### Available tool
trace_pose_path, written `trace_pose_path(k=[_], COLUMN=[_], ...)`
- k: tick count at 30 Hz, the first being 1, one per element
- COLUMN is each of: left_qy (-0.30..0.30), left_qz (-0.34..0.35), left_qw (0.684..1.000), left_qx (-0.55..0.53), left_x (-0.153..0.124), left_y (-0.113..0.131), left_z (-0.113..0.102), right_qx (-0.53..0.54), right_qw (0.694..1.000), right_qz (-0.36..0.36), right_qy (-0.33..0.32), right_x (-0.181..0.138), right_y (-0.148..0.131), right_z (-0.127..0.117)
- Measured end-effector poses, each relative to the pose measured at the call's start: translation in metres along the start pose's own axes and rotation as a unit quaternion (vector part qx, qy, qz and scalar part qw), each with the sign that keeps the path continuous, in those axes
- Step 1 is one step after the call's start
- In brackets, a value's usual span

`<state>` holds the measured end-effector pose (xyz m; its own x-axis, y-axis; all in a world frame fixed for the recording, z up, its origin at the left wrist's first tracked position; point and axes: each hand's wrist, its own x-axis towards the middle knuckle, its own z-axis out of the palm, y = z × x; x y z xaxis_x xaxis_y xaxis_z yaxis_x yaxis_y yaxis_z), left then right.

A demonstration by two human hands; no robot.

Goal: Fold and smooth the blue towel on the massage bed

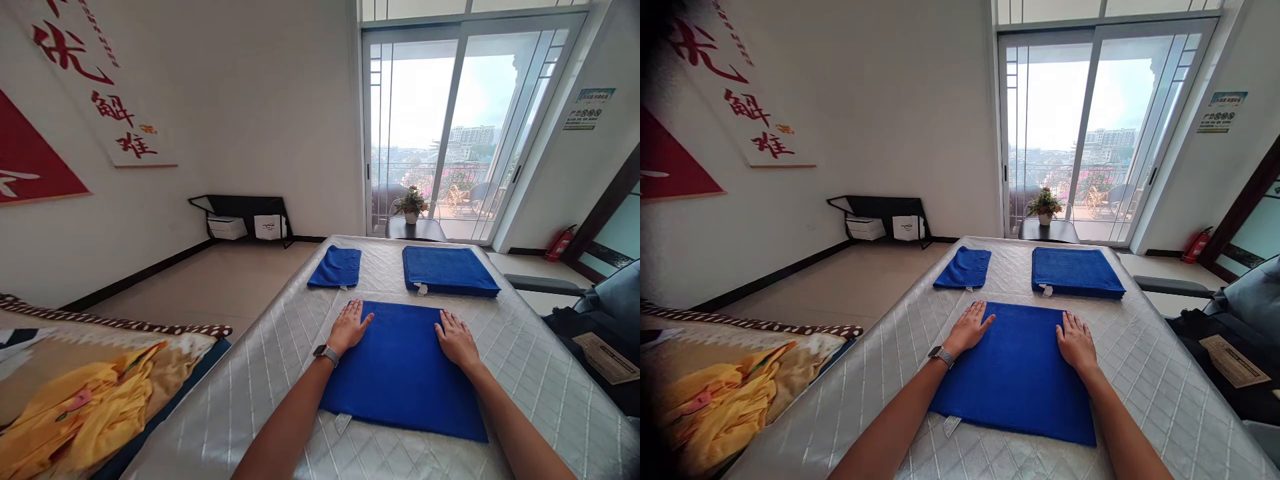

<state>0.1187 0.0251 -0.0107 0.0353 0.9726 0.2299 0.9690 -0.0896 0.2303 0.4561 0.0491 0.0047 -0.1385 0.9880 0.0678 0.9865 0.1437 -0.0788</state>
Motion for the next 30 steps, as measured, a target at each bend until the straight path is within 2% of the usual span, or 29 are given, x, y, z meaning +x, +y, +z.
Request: trace_pose_path(k=[7, 15, 23, 30], left_qy=[0.008, -0.006, 0.018, 0.005], left_qz=[0.004, 0.001, 0.003, -0.008], left_qw=[1.0, 1.0, 1.0, 1.0], left_qx=[0.002, -0.002, -0.012, -0.01], left_x=[-0.0003, -0.001, -0.0012, -0.0018], left_y=[-0.0005, 0.0023, 0.0021, 0.0059], left_z=[0.001, -0.0039, 0.0002, -0.0049], right_qx=[-0.005, -0.014, -0.027, -0.033], right_qw=[1.0, 0.999, 1.0, 0.999], right_qz=[0.0, 0.004, -0.001, 0.009], right_qy=[0.005, 0.044, 0.01, -0.007], right_x=[0.0, -0.0035, -0.0017, -0.0023], right_y=[-0.0006, -0.0019, 0.0018, 0.001], right_z=[0.0009, 0.0013, 0.0061, 0.0035])
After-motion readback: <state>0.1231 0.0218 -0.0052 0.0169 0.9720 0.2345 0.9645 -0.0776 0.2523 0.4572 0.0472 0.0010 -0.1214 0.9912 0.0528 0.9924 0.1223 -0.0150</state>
